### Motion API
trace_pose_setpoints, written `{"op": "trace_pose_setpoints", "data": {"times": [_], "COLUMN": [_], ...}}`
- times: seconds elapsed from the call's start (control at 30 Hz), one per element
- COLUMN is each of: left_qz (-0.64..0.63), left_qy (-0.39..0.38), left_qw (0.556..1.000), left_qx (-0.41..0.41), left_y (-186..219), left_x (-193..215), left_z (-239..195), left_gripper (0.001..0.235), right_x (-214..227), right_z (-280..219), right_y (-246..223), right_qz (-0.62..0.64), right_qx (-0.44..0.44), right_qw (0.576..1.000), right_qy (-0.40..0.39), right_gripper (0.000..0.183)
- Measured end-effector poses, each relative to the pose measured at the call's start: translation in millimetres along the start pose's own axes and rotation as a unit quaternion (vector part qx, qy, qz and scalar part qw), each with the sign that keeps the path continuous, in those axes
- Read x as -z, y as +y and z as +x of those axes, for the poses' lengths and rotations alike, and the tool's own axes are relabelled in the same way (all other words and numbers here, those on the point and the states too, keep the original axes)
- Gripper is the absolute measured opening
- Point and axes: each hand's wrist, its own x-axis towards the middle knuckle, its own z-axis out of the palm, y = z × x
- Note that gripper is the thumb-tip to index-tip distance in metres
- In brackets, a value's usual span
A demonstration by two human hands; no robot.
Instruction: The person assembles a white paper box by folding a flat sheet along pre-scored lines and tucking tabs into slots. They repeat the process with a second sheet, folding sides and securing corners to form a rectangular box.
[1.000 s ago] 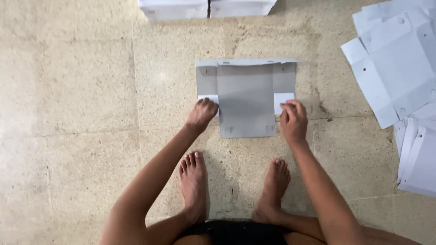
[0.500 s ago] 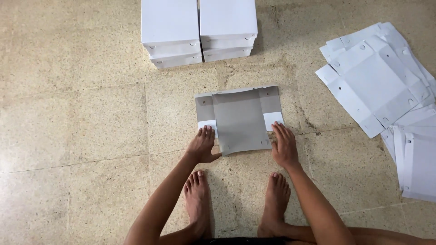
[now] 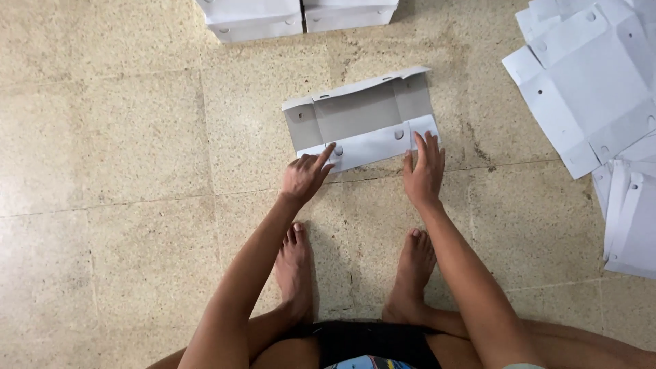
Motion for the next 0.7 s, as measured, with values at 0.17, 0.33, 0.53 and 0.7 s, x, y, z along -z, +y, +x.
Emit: {"op": "trace_pose_setpoints", "data": {"times": [0.17, 0.33, 0.53, 0.7], "left_qz": [-0.030, -0.095, -0.084, -0.195], "left_qy": [-0.016, -0.048, -0.210, -0.241], "left_qw": [0.997, 0.979, 0.962, 0.948], "left_qx": [-0.063, -0.173, -0.152, -0.071], "left_y": [12, 8, 16, 15], "left_x": [15, -24, 2, 3], "left_z": [6, -12, 13, 18], "left_gripper": [0.011, 0.009, 0.048, 0.046], "right_x": [-9, 0, 3, -38], "right_z": [31, 45, 29, -22], "right_y": [9, 15, -2, -51], "right_qz": [-0.062, -0.094, -0.068, 0.098], "right_qx": [0.017, 0.066, 0.089, 0.122], "right_qw": [0.995, 0.987, 0.988, 0.987], "right_qy": [-0.074, -0.116, -0.109, 0.034], "right_gripper": [0.045, 0.048, 0.051, 0.027]}}
